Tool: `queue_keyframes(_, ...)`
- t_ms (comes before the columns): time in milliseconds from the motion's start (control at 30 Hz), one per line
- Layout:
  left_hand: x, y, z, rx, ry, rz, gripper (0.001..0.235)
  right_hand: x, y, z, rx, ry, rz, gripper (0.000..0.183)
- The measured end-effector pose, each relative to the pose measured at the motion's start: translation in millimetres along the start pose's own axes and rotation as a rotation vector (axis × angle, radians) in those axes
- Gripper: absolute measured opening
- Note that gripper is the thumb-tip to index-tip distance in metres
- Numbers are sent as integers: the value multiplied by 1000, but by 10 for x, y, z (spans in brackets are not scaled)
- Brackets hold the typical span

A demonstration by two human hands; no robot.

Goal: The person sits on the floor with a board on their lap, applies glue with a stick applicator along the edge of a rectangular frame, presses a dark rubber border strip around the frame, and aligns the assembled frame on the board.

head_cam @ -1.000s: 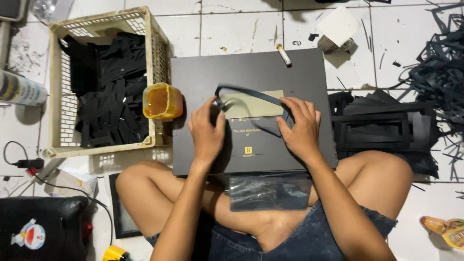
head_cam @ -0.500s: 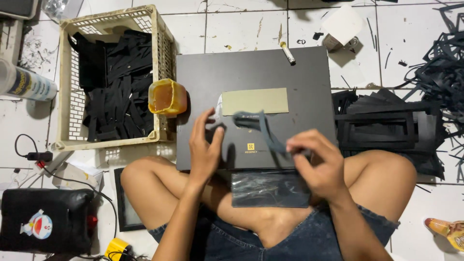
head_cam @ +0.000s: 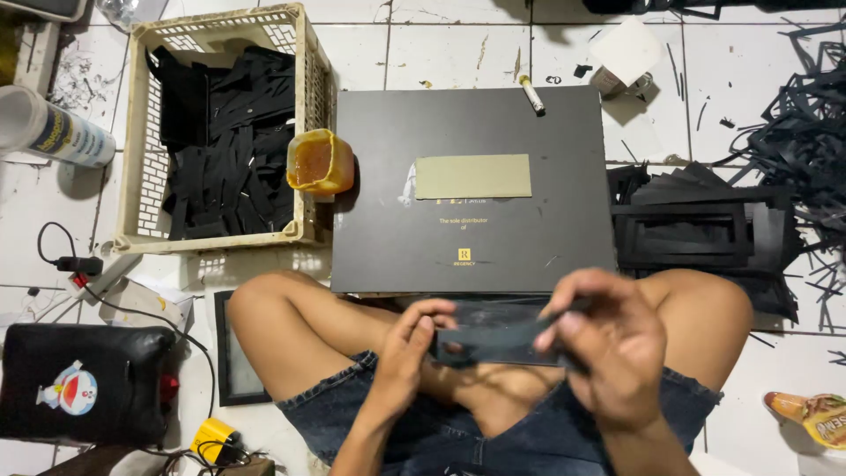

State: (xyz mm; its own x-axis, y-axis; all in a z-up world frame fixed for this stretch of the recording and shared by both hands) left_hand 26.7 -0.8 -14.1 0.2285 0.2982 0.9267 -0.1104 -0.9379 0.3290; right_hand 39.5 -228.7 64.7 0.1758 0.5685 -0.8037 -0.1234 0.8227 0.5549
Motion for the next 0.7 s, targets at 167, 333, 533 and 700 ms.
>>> queue_keyframes(167,70,-343,98,146,115,181,14,161,-262,231,253,138,-12,42)
queue_keyframes(333,357,-425,508,343,202,477,18,593,-573,407,330,84,-72,37)
queue_keyframes(533,467,-513,883,286,630,1200,29,702,-809,609,158,-126,-1196,54)
queue_keyframes(700,248,-607,722,163,675,1438,39,898,-1114,577,-164,-247,-1552,47)
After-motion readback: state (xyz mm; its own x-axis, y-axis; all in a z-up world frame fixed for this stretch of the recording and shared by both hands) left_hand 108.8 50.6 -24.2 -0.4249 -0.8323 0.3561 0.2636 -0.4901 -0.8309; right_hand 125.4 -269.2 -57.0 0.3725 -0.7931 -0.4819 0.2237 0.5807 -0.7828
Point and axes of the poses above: each hand's wrist, its own z-axis towards the middle knuckle, its own y-axis out of the palm, x = y × z, the point moved 3 cm from there along z, towards the middle knuckle, and after that the axes turned 1 degree about y, right-handed, at the moved point
